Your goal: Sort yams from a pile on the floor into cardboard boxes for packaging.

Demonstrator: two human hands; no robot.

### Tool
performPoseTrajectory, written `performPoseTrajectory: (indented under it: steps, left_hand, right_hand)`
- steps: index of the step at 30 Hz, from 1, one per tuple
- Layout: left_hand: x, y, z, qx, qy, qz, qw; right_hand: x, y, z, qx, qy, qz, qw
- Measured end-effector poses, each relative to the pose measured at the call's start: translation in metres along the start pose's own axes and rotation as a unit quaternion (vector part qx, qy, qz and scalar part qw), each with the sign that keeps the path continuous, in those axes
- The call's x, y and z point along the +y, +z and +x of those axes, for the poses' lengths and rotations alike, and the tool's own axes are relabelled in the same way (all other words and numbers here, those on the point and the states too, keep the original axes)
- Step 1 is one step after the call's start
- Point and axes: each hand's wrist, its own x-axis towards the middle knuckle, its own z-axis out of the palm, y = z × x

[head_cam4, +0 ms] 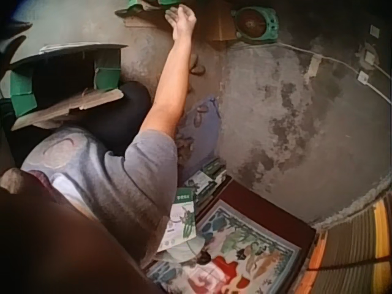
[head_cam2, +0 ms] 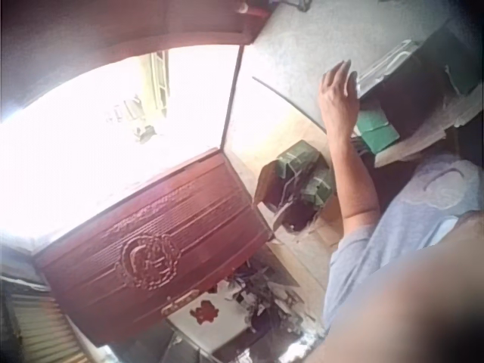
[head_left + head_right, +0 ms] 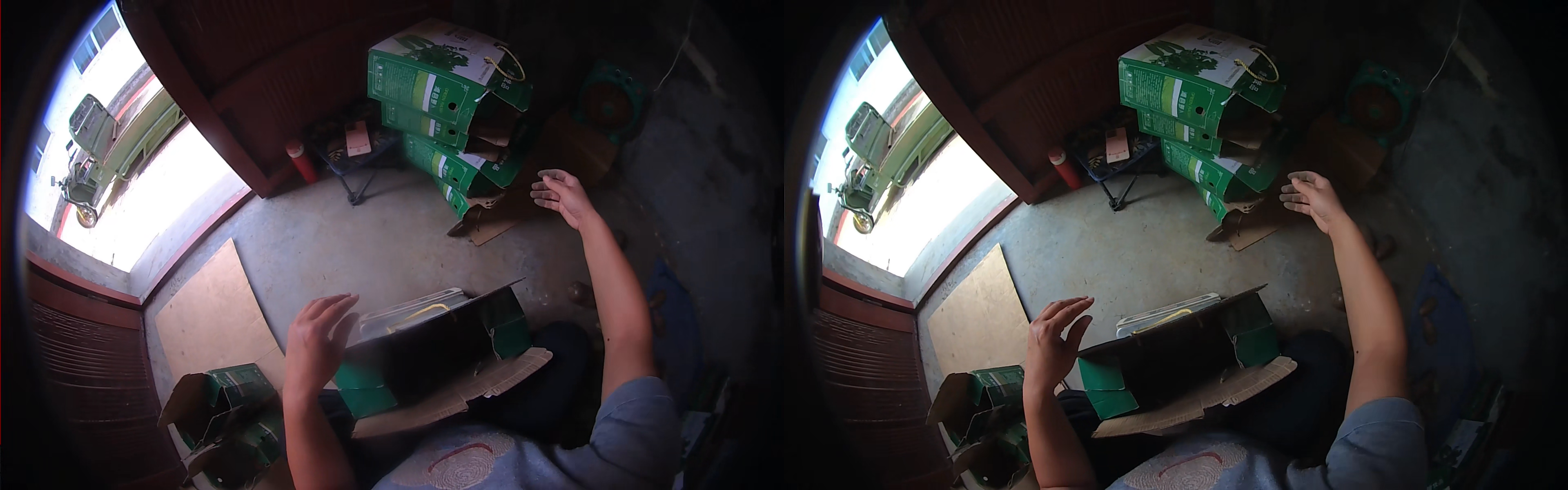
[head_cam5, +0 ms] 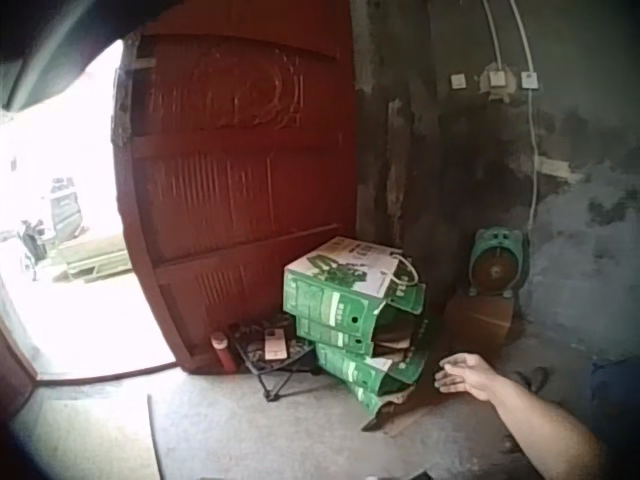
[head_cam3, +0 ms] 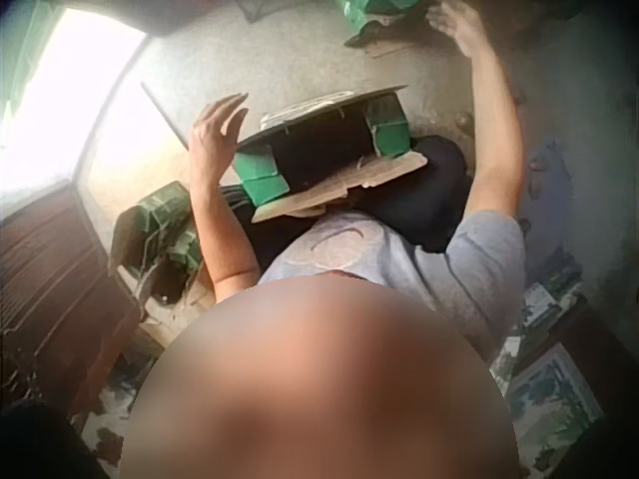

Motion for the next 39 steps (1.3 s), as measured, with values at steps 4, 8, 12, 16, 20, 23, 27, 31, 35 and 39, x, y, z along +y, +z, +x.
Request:
performPoseTrajectory:
  steps: [4,8,12,16,20,23,27,31,35,39]
  left_hand:
    - [0.008,0.007,-0.003,-0.016,-0.001,0.006,1.000]
    - [0.030,0.022,0.007,-0.054,0.010,0.008,0.998]
    - [0.012,0.029,-0.008,-0.042,0.005,-0.038,0.998]
    - [0.023,0.037,-0.005,-0.069,-0.021,-0.005,0.997]
    - [0.030,0.052,0.006,-0.086,-0.036,-0.001,0.996]
    - [0.011,0.045,-0.019,-0.068,-0.074,-0.001,0.995]
    - [0.048,0.043,-0.011,-0.088,-0.084,0.053,0.991]
    - [0.006,0.034,-0.043,-0.066,-0.140,0.017,0.988]
    - [0.018,0.060,-0.021,-0.098,-0.131,0.027,0.986]
    - [0.027,0.043,-0.037,-0.061,-0.144,0.071,0.985]
  right_hand:
    - [0.100,-0.104,-0.091,0.139,0.027,-0.041,0.989]
    - [0.326,-0.242,-0.206,0.183,0.051,-0.319,0.928]
    - [0.530,-0.329,-0.309,0.237,-0.012,-0.260,0.936]
    - [0.626,-0.237,-0.405,0.271,0.017,-0.134,0.953]
    - [0.651,-0.221,-0.474,0.337,0.030,-0.033,0.940]
    - [0.641,-0.239,-0.468,0.346,0.029,0.017,0.938]
    - [0.633,-0.144,-0.414,0.379,0.055,0.146,0.912]
    - [0.556,-0.409,-0.372,0.406,0.051,0.175,0.896]
    - [0.550,-0.437,-0.424,0.499,0.068,0.264,0.823]
    - [0.621,-0.221,-0.668,0.550,0.085,0.335,0.760]
